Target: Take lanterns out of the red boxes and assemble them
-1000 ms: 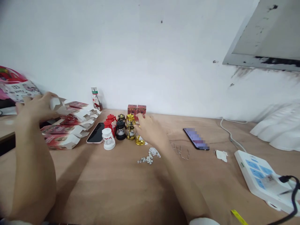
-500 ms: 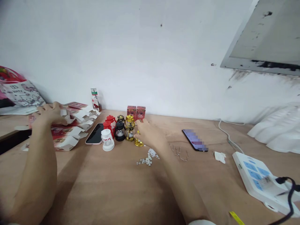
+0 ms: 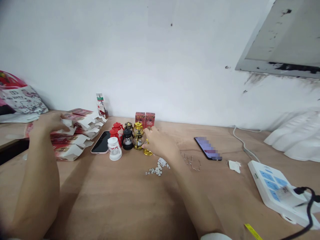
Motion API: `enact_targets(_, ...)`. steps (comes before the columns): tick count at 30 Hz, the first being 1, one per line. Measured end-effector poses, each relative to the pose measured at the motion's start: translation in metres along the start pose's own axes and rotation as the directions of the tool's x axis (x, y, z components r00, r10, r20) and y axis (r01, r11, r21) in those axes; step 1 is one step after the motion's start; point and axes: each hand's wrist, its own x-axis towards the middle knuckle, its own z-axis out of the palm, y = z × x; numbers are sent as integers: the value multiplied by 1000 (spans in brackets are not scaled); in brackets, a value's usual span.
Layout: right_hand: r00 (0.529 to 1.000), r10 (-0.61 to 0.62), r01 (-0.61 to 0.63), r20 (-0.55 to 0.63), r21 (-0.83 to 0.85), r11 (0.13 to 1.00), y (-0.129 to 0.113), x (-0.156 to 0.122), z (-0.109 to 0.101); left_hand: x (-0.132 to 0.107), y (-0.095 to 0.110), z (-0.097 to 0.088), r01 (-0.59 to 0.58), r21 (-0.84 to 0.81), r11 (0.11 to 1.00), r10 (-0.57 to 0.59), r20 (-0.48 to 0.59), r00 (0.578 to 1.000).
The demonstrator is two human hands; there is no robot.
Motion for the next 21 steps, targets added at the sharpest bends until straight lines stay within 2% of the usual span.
enact_targets(2, 1000, -4, 4, -1, 0, 1000, 0, 0, 0, -3, 5, -2, 19, 203, 979, -23, 18, 1000)
enact_targets(6, 1000, 13, -13, 8, 1, 1000, -2, -1, -1, -6, 14, -3, -5, 273, 962, 0, 16, 1000)
enact_targets(15, 999, 20, -20, 47, -3, 1000, -5, -3, -5, -9, 19, 8, -57, 140, 988, 59, -12, 998)
enact_targets(21, 999, 17, -17, 49, 8, 1000, -2, -1, -4, 0, 13, 20, -69, -35, 997, 71, 47, 996)
